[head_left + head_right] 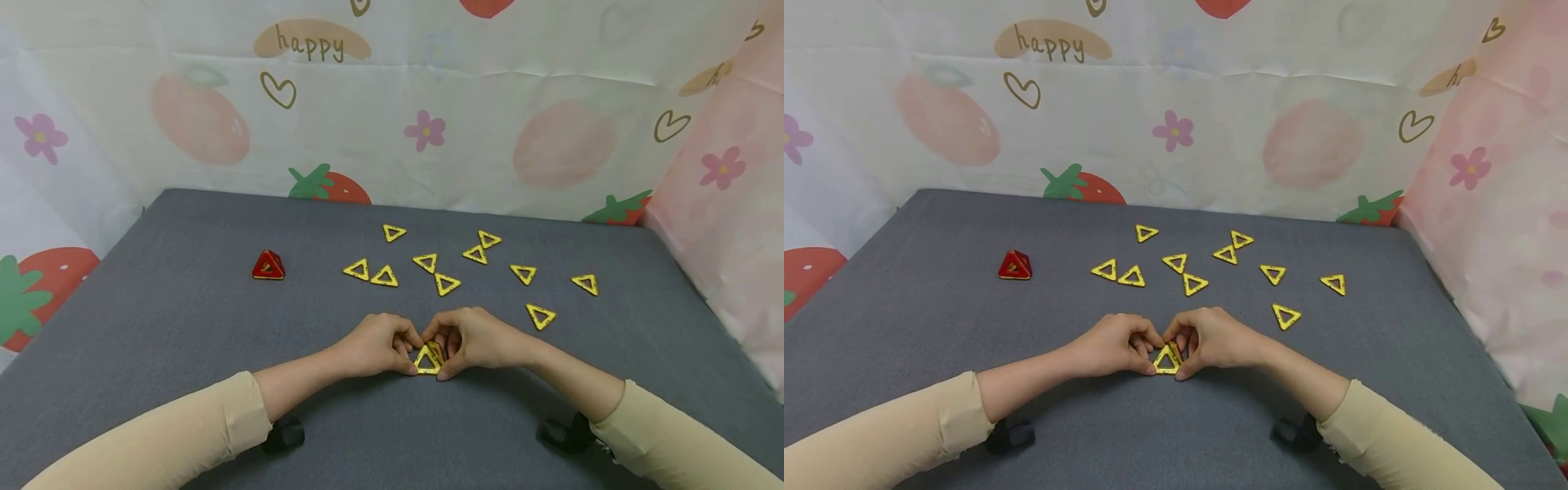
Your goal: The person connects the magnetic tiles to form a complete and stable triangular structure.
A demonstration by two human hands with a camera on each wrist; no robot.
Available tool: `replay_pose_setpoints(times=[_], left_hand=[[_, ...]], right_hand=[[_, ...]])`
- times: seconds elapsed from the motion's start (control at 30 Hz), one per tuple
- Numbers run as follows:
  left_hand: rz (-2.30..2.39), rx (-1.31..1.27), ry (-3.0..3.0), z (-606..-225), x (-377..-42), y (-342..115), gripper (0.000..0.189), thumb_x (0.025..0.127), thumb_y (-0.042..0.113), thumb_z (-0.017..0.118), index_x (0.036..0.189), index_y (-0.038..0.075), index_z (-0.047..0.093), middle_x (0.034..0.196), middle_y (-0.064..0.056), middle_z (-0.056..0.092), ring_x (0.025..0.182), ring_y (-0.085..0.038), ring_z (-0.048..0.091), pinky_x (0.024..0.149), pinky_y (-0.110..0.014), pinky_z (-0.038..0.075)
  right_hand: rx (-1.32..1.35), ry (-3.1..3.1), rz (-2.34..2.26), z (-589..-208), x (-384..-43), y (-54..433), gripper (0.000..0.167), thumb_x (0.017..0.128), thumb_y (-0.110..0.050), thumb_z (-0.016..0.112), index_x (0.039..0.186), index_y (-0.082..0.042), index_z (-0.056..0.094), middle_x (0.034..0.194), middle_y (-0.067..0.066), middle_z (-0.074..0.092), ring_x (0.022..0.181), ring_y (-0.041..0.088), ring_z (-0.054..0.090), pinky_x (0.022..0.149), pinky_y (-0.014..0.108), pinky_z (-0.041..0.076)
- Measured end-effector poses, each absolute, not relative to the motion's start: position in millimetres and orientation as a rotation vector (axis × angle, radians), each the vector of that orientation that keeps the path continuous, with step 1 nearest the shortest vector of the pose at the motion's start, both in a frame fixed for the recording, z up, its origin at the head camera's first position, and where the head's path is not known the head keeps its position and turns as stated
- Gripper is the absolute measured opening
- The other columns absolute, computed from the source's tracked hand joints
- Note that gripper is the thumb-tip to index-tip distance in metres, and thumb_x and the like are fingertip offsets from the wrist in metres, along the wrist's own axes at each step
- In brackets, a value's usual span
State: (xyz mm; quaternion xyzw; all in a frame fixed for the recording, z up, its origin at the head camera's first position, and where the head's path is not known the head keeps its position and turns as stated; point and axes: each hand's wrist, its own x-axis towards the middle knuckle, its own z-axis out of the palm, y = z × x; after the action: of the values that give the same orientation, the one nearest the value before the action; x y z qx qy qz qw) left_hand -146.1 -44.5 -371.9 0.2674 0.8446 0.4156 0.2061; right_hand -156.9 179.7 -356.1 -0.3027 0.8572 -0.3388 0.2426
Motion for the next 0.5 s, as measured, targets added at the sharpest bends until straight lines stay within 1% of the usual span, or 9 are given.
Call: replay_pose_setpoints(times=[0.5], left_hand=[[1.143, 0.748, 2.371, -369.4, -145.3, -45.3, 0.025, 0.079, 0.009, 0.082, 0.102, 0.005, 0.073, 0.091, -0.008, 0.074, 0.071, -0.005, 0.067, 0.064, -0.017, 0.052]], right_hand=[[-0.831, 2.369, -0.891, -355.4, -156.0, 178.4, 0.042, 0.074, -0.023, 0.088, 0.110, -0.020, 0.067, 0.086, -0.002, 0.065, 0.072, 0.010, 0.060, 0.061, 0.024, 0.052]])
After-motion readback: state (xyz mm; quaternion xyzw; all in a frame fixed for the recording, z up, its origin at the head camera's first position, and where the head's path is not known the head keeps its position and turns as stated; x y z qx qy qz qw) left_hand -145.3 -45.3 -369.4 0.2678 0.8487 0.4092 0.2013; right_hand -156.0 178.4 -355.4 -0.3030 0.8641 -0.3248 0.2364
